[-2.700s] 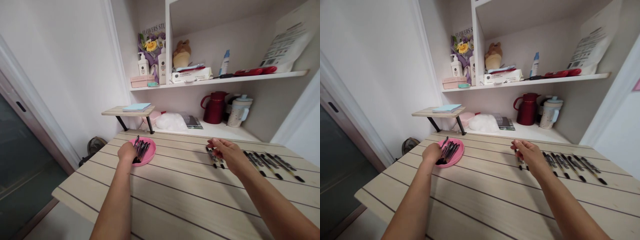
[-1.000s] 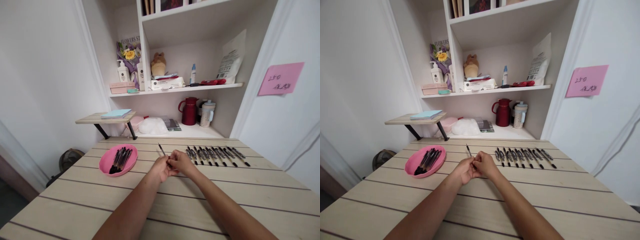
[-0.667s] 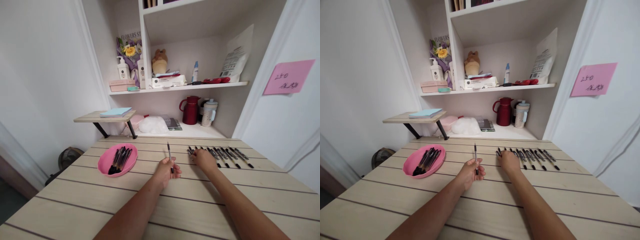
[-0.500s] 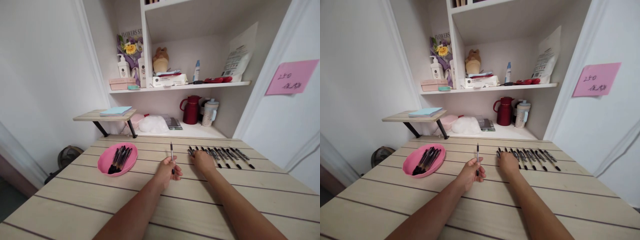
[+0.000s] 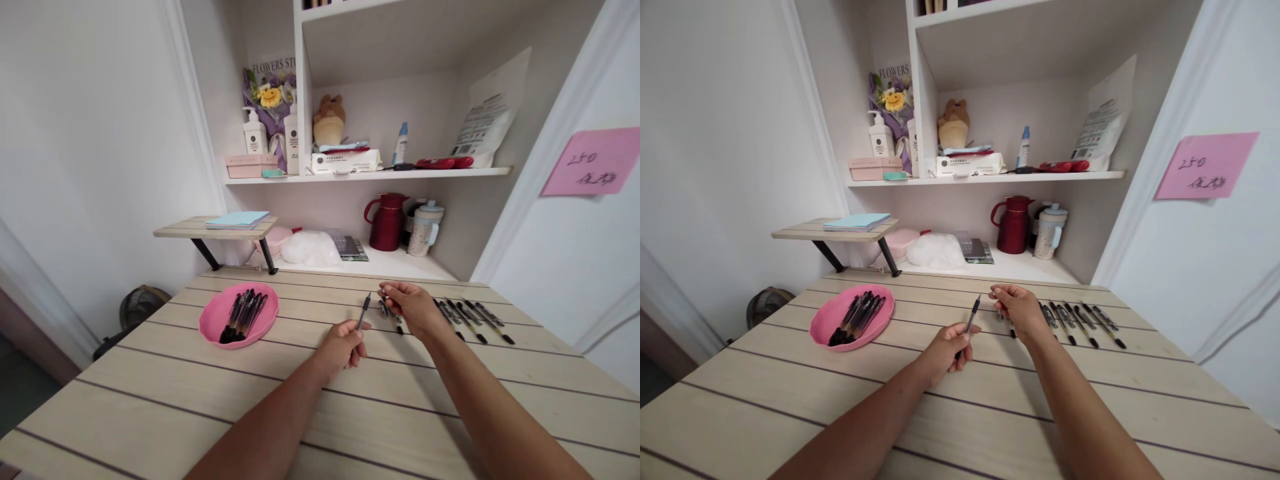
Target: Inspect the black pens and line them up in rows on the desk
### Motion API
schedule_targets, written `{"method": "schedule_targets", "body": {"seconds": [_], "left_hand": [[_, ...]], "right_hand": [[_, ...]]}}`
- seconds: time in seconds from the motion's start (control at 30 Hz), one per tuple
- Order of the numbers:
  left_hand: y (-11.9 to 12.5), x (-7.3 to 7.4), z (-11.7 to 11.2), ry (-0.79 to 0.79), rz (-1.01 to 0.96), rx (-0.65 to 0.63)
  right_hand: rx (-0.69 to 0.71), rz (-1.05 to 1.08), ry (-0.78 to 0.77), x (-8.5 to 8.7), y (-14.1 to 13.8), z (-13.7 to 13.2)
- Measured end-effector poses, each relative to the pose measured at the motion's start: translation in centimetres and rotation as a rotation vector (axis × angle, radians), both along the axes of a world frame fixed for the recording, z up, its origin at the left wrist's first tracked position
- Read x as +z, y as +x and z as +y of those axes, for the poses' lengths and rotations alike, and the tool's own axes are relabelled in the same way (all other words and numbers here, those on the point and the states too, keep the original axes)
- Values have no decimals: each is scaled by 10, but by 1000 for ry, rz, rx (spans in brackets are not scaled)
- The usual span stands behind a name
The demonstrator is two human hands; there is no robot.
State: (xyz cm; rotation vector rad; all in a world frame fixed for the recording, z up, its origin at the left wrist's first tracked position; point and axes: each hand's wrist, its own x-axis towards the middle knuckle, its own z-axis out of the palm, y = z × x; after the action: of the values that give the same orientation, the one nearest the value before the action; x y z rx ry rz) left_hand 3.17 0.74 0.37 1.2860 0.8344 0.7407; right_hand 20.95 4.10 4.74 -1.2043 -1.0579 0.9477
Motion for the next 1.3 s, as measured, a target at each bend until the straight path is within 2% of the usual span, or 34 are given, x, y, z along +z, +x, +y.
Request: {"method": "schedule_targets", "body": {"seconds": [0.13, 0.37, 0.67, 0.8, 1.0, 1.2, 1.3], "left_hand": [[0, 1, -1, 4, 14, -13], [0, 2, -2, 2, 27, -15], [-1, 3, -2, 3, 36, -23], [-1, 1, -1, 27, 18, -25], [0, 0, -2, 41, 23, -11], [2, -1, -2, 65, 37, 25], [2, -1, -2, 69, 25, 12]], "right_hand": [[22, 42, 40, 4, -9, -3], [90, -14, 1, 6, -16, -6], [63, -139, -15, 10, -13, -8], [73, -115, -12, 8, -15, -8], [16, -162, -6, 12, -20, -12], [-23, -207, -4, 9, -21, -11], [9, -186, -25, 12, -20, -12]]}}
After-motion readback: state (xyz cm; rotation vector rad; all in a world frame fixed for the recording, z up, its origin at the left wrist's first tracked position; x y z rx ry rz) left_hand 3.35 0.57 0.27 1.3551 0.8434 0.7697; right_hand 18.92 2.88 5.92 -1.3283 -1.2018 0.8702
